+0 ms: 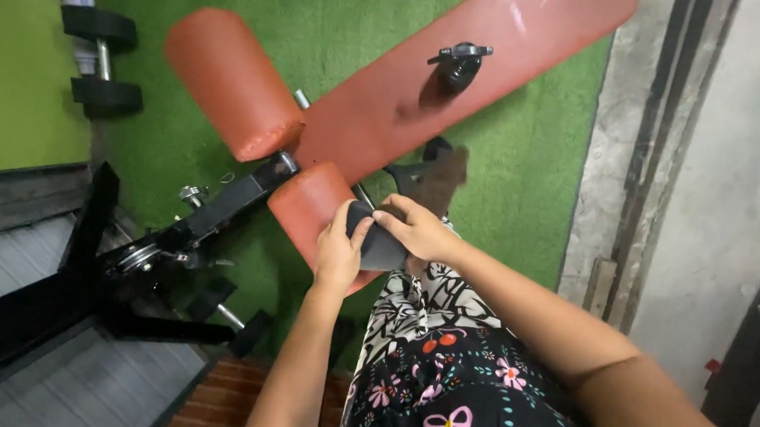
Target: Cleaning gym machine attachments and padding with a towel and spray bottle.
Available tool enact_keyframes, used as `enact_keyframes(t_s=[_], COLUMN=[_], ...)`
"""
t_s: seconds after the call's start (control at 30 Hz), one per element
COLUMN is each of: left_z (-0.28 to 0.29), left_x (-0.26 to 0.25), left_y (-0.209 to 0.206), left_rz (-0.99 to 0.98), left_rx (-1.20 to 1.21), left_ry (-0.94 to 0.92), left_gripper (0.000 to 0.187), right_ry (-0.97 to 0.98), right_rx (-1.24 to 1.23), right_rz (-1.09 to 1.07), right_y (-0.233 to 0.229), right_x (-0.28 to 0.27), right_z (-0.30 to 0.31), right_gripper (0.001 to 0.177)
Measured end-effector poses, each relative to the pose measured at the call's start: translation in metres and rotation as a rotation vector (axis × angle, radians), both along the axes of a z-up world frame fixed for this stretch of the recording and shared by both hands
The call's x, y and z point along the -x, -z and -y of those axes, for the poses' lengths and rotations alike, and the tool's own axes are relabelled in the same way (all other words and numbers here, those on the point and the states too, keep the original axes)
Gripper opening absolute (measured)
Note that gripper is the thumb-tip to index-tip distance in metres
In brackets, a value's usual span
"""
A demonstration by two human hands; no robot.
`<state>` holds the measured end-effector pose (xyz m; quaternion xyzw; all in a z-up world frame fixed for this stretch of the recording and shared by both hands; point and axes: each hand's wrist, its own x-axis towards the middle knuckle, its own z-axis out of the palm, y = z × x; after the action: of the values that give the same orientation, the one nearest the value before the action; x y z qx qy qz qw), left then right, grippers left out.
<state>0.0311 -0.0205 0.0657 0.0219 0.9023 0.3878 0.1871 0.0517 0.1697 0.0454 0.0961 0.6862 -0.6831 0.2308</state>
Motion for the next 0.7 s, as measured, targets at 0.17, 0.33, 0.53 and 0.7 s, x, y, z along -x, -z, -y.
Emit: enact_keyframes(t_s=[0.17, 0.33, 0.53, 0.7], left_z=[0.001, 0.003, 0.002, -0.013], left_x=[-0.004, -0.007, -0.010, -0.006], left_y=[-0.003, -0.018, -0.023, -0.025], left_rz=[0.029, 0.072, 0.124, 0.057], left_rx=[0.028, 0.031, 0.099, 0.056], left_ry=[-0.008, 0.046, 0.105, 0.059], left_gripper=[0.048, 0.043, 0.043, 0.035], right_ry=[-0.098, -0.285, -0.281, -0.197], right_rx=[-0.110, -0.268, -0.565, -0.663], right_rz=[0.067, 0.105, -0.229, 0.124], right_y=[0.023, 0.097, 0.246, 0.219], right_x=[0.011, 0.020, 0.005, 0.029], right_z=[-0.016, -0.012, 0.002, -0.001], right_gripper=[0.032, 0.039, 0.045, 0.051])
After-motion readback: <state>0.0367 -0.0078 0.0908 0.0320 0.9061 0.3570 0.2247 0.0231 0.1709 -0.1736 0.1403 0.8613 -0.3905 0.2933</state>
